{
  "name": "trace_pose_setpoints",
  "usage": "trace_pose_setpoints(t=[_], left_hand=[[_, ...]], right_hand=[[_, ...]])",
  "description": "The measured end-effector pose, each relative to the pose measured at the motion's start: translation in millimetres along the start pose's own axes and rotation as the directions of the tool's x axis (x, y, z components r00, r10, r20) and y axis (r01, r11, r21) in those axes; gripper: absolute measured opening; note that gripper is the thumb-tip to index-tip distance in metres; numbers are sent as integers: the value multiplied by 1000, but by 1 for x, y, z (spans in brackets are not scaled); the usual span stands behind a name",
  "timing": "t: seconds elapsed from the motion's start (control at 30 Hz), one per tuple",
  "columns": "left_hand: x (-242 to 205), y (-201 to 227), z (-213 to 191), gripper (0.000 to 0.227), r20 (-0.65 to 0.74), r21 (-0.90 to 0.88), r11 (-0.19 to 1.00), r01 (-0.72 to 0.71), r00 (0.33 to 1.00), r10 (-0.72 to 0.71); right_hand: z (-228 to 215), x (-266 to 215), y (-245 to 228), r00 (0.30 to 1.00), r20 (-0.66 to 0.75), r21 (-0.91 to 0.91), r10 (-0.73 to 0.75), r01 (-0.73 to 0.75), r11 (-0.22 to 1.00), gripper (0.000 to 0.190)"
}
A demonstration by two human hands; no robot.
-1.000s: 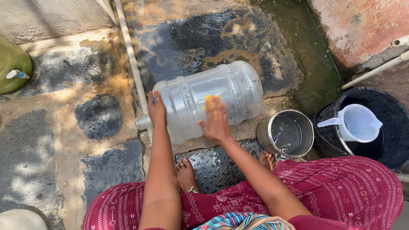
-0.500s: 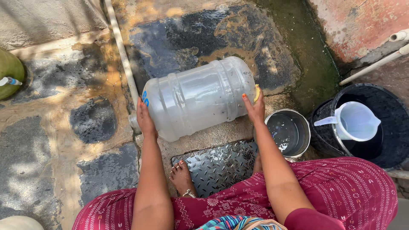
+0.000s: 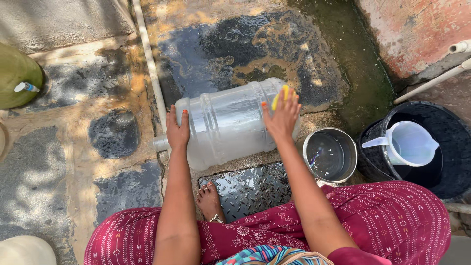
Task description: The person cleans the exterior and interior of a large plastic water jug using a sponge, then pours water out of the jug and shakes it to rinse the inside.
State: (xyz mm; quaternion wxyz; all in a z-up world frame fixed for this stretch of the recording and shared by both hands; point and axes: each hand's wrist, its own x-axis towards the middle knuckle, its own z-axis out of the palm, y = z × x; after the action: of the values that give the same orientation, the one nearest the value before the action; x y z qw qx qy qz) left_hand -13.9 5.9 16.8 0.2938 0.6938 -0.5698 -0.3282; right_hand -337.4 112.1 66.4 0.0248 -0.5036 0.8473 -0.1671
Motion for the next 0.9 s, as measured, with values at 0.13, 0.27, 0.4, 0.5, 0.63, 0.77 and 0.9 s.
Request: trace_pose_setpoints(t=[0.13, 0.27, 0.4, 0.5, 0.63, 0.77, 0.9], left_hand=[[-3, 1, 0, 70, 17, 16, 999, 29, 999, -30], [1, -2, 0, 69, 31, -22, 998, 58, 998, -57], [5, -7, 9, 70, 11, -26, 1000, 12, 1000, -11], [10, -8, 11, 69, 16, -35, 999, 27, 1000, -26], [9, -5, 10, 69, 16, -32, 998, 51, 999, -51], [11, 0, 12, 68, 12, -6, 998, 67, 998, -67], [10, -2, 10, 67, 21, -23, 997, 80, 997, -79]], right_hand=[[19, -68, -89, 850, 84, 220, -521, 494, 841, 97], [37, -91, -130, 699, 211, 162, -684, 665, 729, 87], [10, -57, -65, 775, 224, -46, -591, 614, 788, 94], [-34, -29, 1, 919, 164, -150, -358, 382, 912, 91], [-50, -25, 18, 960, 159, -229, -230, 262, 937, 87], [-17, -45, -15, 972, 62, 29, -226, 224, 974, 95], [1, -45, -6, 965, 37, 257, -261, 243, 935, 99]])
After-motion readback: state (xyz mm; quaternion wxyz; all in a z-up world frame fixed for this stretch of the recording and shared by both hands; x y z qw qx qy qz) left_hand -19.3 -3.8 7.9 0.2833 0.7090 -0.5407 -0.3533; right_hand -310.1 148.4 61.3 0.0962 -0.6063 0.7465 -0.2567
